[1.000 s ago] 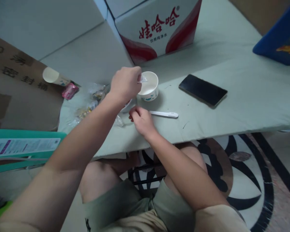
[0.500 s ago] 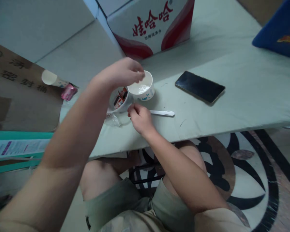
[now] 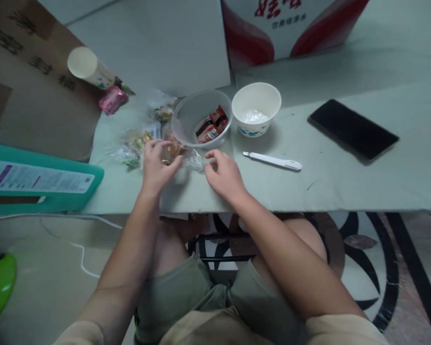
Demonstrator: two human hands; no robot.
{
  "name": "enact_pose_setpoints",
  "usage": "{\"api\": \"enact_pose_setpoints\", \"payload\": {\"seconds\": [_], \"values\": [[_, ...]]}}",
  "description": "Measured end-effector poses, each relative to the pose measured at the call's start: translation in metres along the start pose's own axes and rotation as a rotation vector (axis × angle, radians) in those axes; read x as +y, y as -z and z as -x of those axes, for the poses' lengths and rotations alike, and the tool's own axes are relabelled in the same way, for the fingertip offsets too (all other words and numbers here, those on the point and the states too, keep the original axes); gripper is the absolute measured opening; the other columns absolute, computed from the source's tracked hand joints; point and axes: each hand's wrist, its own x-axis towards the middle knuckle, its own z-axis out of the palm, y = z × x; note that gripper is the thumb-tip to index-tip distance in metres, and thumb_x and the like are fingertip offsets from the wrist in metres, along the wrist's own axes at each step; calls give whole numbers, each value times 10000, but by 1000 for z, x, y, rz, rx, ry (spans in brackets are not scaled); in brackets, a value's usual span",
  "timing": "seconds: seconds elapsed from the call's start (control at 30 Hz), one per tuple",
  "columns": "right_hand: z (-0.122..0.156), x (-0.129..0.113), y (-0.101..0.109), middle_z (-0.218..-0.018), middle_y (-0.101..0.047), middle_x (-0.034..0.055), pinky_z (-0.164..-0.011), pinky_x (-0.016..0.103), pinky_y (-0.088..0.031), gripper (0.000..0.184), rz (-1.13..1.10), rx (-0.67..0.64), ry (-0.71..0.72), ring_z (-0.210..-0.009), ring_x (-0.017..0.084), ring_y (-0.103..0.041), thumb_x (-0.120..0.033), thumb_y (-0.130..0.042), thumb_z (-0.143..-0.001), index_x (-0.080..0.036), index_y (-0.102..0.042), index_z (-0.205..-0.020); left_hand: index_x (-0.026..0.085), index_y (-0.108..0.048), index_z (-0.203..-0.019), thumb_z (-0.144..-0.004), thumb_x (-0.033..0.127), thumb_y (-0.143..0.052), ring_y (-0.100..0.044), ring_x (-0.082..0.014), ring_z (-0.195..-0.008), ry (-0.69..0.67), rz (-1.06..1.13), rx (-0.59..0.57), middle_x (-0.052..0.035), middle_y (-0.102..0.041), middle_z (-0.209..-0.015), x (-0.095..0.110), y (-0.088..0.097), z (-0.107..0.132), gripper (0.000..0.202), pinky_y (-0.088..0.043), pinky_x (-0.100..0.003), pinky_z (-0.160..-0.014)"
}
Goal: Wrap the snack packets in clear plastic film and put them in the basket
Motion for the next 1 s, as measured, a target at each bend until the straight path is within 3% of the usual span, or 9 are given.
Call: {"api": "enact_pose_setpoints", "payload": {"seconds": [0.2, 0.3, 0.37, 0.5, 0.63, 0.7, 0.8, 0.9, 1.0], "values": [[-9, -1, -27, -869, -690, 26, -802, 396, -479, 527, 113, -195, 19, -680, 193, -599, -239, -577, -821, -262, -616, -1346, 215, -601, -1370, -722, 350, -832, -456, -386, -1433, -106, -74, -262, -165, -536, -1502, 6, -2, 14, 701, -348, -536, -1232], [-15, -2, -37, -1000, -712, 67, -797, 390, -483, 371, 130, -217, 72, -681, 167, -579, -242, -585, -809, -219, -727, -1151, 223, -518, -1472, -733, 352, -819, -409, -387, -1487, -126, -86, -330, -168, -461, -1604, 2, 4, 20, 809, -323, -553, -1244], [-16, -4, -42, -954, -710, 63, -741, 367, -482, 278, 57, -240, 60, -656, 150, -562, -283, -590, -821, -198, -752, -1030, 210, -489, -1506, -755, 335, -795, -396, -374, -1507, -158, -73, -356, -170, -438, -1630, -4, 8, 23, 821, -321, -545, -1247], [-12, -9, -47, -851, -707, 16, -608, 298, -453, 292, -274, -353, -69, -585, 116, -547, -397, -656, -810, -212, -728, -1024, 200, -597, -1419, -833, 273, -698, -516, -313, -1425, -249, 8, -292, -141, -576, -1522, -17, 16, 27, 599, -414, -482, -1191], [-3, -9, -41, -933, -748, 23, -608, 290, -492, 382, -449, -411, -168, -611, 125, -630, -465, -651, -832, -247, -665, -1145, 189, -765, -1068, -923, 276, -597, -697, -256, -1153, -315, 127, -214, -108, -772, -1194, -23, 22, 29, 238, -525, -419, -1026], [0, -3, -35, -894, -741, 22, -609, 294, -499, 363, -318, -335, -134, -610, 129, -629, -424, -626, -858, -244, -639, -1173, 178, -774, -909, -958, 305, -568, -738, -222, -989, -291, 211, -187, -97, -804, -1022, -23, 26, 31, 247, -554, -369, -918], [5, 7, -25, -987, -726, 57, -640, 309, -516, 427, 25, -204, 66, -714, 157, -656, -298, -646, -824, -230, -623, -1245, 163, -770, -815, -937, 319, -608, -731, -181, -777, -210, 329, -218, -69, -794, -832, -22, 32, 35, 256, -546, -303, -758], [9, 12, -21, -1288, -652, 126, -667, 327, -541, 604, 265, -284, 240, -939, 218, -687, -267, -655, -810, -255, -575, -1408, 163, -763, -821, -899, 303, -644, -689, -159, -712, -141, 360, -289, -37, -765, -777, -19, 34, 38, 200, -516, -276, -698], [11, 10, -24, -1465, -553, 147, -742, 375, -565, 619, 401, -314, 263, -958, 226, -687, -324, -663, -843, -285, -566, -1453, 168, -728, -875, -859, 265, -682, -621, -131, -688, -100, 332, -271, -15, -711, -812, -16, 30, 38, 108, -498, -259, -674]]}}
